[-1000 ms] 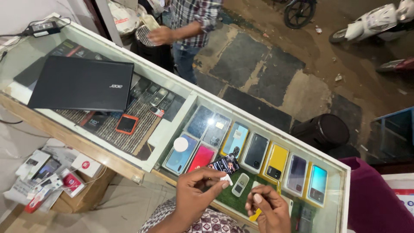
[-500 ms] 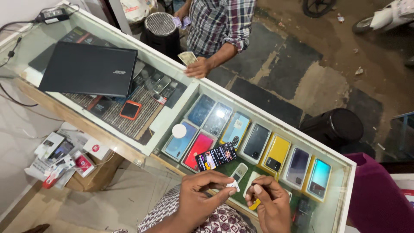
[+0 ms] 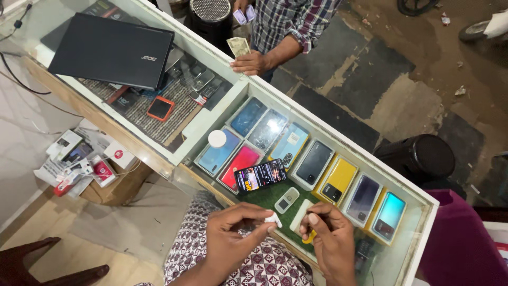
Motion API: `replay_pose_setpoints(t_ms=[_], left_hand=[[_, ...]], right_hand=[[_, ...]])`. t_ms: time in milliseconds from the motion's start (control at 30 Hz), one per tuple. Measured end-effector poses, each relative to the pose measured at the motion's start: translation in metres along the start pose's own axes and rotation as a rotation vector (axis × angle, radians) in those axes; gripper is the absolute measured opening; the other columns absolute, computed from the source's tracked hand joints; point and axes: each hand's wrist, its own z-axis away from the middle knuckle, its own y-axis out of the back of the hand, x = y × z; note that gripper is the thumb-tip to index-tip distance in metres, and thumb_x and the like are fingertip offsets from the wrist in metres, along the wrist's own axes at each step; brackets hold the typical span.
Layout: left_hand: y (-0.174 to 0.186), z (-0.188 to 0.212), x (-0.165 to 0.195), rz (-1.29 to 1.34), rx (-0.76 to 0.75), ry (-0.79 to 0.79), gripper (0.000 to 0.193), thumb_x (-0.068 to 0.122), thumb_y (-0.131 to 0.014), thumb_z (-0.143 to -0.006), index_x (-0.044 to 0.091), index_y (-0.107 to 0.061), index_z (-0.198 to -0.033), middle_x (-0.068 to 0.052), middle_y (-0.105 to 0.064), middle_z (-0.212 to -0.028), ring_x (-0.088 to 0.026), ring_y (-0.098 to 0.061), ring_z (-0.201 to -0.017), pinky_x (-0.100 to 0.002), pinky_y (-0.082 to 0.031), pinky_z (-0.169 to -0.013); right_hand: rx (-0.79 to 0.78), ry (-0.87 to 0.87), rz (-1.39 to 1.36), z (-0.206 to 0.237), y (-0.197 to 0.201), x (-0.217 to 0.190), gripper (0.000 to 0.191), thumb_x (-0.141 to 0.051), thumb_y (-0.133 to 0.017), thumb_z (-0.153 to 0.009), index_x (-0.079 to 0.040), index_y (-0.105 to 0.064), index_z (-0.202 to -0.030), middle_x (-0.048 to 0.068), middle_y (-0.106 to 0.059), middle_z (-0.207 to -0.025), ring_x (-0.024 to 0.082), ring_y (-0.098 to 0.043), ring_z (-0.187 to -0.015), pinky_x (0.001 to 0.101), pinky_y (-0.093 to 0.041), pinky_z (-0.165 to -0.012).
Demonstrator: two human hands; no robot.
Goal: The person sits at a shop counter holding a small white earbud case and a permanent marker. They open the case, write or mark on it with the marker, walk briefly to a workbench and back, and continue marking and handling the case at the counter.
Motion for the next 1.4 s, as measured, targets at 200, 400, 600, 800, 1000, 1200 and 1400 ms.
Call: replay_pose_setpoints(t_ms=[200,400,600,800,1000,1200,1400], left_hand=[[-0.013,-0.009,0.015,-0.011,-0.044,-0.105,0.021,-0.003,-0.084,-0.081,-0.002,-0.079,-0.101,-0.014,-0.080,-0.099,-0.015,-0.079,-0.088,-0.026,-0.066,-0.079],[-0.015,-0.013,0.037,-0.183,-0.103,-0.331,0.022,-0.002,-0.086,-0.082,0.000,-0.078,-0.102,-0.014,-0.081,-0.100,-0.018,-0.080,-0.090,-0.027,-0.063,-0.077],[-0.031,-0.005,0.032,-0.199,-0.079,-0.388,0.026,0.000,-0.088,-0.080,0.000,-0.077,-0.104,-0.014,-0.080,-0.101,-0.019,-0.080,-0.091,-0.027,-0.063,-0.078],[-0.024,0.000,0.022,-0.209,-0.087,-0.346,0.023,-0.001,-0.087,-0.081,-0.001,-0.078,-0.102,-0.014,-0.080,-0.101,-0.019,-0.081,-0.089,-0.026,-0.065,-0.075],[-0.019,0.004,0.026,-0.214,-0.098,-0.380,0.021,-0.002,-0.087,-0.081,-0.001,-0.078,-0.101,-0.014,-0.080,-0.102,-0.020,-0.081,-0.093,-0.028,-0.064,-0.080],[-0.016,0.009,0.032,-0.208,-0.124,-0.365,0.019,-0.003,-0.085,-0.082,-0.001,-0.078,-0.100,-0.014,-0.080,-0.103,-0.020,-0.081,-0.095,-0.028,-0.064,-0.082],[-0.019,0.016,0.031,-0.184,-0.120,-0.361,0.018,-0.003,-0.086,-0.083,0.000,-0.078,-0.099,-0.014,-0.080,-0.102,-0.020,-0.081,-0.094,-0.027,-0.065,-0.081]], right_hand=[[0.048,0.173,0.057,-0.012,-0.001,-0.011,0.009,0.001,-0.063,-0.097,0.006,-0.063,-0.105,0.016,-0.067,-0.092,0.022,-0.066,-0.078,0.0336,-0.054,-0.067],[0.126,0.388,0.086,0.002,-0.011,-0.019,0.008,0.005,-0.064,-0.097,0.007,-0.063,-0.106,0.015,-0.064,-0.104,0.023,-0.067,-0.084,0.0342,-0.056,-0.075],[0.055,0.439,0.166,0.017,-0.017,-0.026,0.010,0.007,-0.066,-0.096,0.009,-0.069,-0.105,0.016,-0.063,-0.099,0.023,-0.068,-0.084,0.0348,-0.056,-0.070],[0.053,0.422,0.189,0.024,-0.028,-0.022,0.012,0.009,-0.067,-0.093,0.009,-0.071,-0.105,0.016,-0.063,-0.098,0.021,-0.069,-0.084,0.0329,-0.058,-0.071],[-0.001,0.367,0.218,0.027,-0.034,-0.021,0.011,0.009,-0.069,-0.092,0.009,-0.071,-0.103,0.017,-0.067,-0.095,0.022,-0.071,-0.082,0.0318,-0.059,-0.070],[-0.046,0.407,0.137,0.030,-0.037,-0.023,0.011,0.008,-0.069,-0.093,0.010,-0.069,-0.104,0.017,-0.066,-0.099,0.020,-0.069,-0.082,0.0301,-0.056,-0.067],[-0.119,0.316,-0.030,0.028,-0.033,-0.029,0.015,0.008,-0.065,-0.094,0.011,-0.068,-0.109,0.017,-0.062,-0.107,0.018,-0.062,-0.083,0.0285,-0.050,-0.071]])
